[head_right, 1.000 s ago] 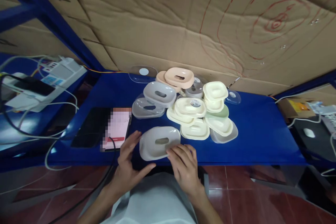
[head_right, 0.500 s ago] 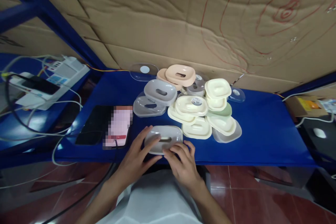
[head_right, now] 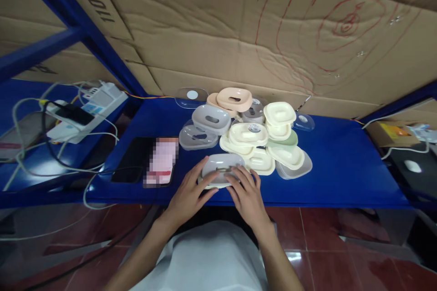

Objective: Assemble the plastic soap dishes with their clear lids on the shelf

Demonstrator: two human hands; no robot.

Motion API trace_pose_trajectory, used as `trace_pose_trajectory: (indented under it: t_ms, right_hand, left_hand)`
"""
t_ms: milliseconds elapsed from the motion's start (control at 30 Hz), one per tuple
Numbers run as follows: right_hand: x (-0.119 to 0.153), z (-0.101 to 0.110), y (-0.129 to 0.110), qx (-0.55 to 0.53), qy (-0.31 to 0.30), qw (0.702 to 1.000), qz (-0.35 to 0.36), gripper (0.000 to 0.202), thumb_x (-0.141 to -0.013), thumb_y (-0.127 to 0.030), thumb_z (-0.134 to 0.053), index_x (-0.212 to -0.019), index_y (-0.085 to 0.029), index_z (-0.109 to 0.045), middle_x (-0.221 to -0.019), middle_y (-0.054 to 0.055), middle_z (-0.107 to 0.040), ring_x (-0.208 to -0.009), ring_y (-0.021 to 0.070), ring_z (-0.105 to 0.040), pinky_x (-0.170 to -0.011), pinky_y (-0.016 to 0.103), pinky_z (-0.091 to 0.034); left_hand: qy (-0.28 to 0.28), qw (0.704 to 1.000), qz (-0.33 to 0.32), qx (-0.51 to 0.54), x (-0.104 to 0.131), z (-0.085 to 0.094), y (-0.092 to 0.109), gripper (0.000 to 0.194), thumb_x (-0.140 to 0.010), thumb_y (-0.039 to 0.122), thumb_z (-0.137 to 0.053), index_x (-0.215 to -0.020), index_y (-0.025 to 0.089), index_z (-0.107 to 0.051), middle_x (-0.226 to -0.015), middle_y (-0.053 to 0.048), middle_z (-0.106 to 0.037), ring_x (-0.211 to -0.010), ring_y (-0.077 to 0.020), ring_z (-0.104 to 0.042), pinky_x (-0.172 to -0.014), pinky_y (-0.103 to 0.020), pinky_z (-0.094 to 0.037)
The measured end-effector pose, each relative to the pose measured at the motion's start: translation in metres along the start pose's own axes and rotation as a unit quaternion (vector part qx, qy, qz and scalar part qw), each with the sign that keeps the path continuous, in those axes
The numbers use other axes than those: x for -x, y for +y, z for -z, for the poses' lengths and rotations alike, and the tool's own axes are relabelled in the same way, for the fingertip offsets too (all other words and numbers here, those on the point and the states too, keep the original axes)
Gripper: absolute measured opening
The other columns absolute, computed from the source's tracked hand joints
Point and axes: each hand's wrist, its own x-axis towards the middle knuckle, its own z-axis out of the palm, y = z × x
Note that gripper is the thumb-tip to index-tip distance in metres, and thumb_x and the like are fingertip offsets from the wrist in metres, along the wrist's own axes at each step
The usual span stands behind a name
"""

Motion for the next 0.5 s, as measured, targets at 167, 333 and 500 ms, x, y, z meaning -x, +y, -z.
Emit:
trace_pose_trajectory:
  t_ms: [167,333,500]
  right_hand:
    - [0.003,0.006,0.004,-0.044,0.01,0.998,0.031,0.036,-0.107,-0.021,-0.06,-0.142,-0.028,-0.064,-0.144,0.008,-0.07,-0.144,0.0271,-0.058,-0.116,0.051,-0.052]
    - [0.0,0.009,0.001,-0.065,-0.005,0.997,0.043,0.04,-0.106,-0.017,-0.06,-0.145,-0.028,-0.063,-0.142,0.007,-0.071,-0.146,0.0269,-0.057,-0.119,0.053,-0.052]
    - [-0.004,0.005,0.0,-0.063,-0.043,0.996,0.048,0.039,-0.107,-0.019,-0.059,-0.145,-0.027,-0.063,-0.146,0.008,-0.068,-0.148,0.0278,-0.054,-0.12,0.054,-0.052]
  left_hand:
    - [0.061,0.997,-0.036,-0.011,0.008,0.001,-0.001,0.039,-0.098,0.032,-0.076,-0.135,0.024,-0.067,-0.159,-0.02,-0.053,-0.141,-0.0363,-0.06,-0.111,-0.054,-0.057]
    - [0.086,0.996,-0.008,0.02,0.011,0.006,-0.001,0.049,-0.096,0.03,-0.079,-0.141,0.023,-0.062,-0.154,-0.02,-0.054,-0.142,-0.0352,-0.06,-0.112,-0.053,-0.058]
    - [0.056,0.998,0.008,0.034,0.014,0.012,-0.004,0.05,-0.096,0.029,-0.078,-0.143,0.022,-0.061,-0.159,-0.02,-0.049,-0.148,-0.0355,-0.055,-0.116,-0.054,-0.056]
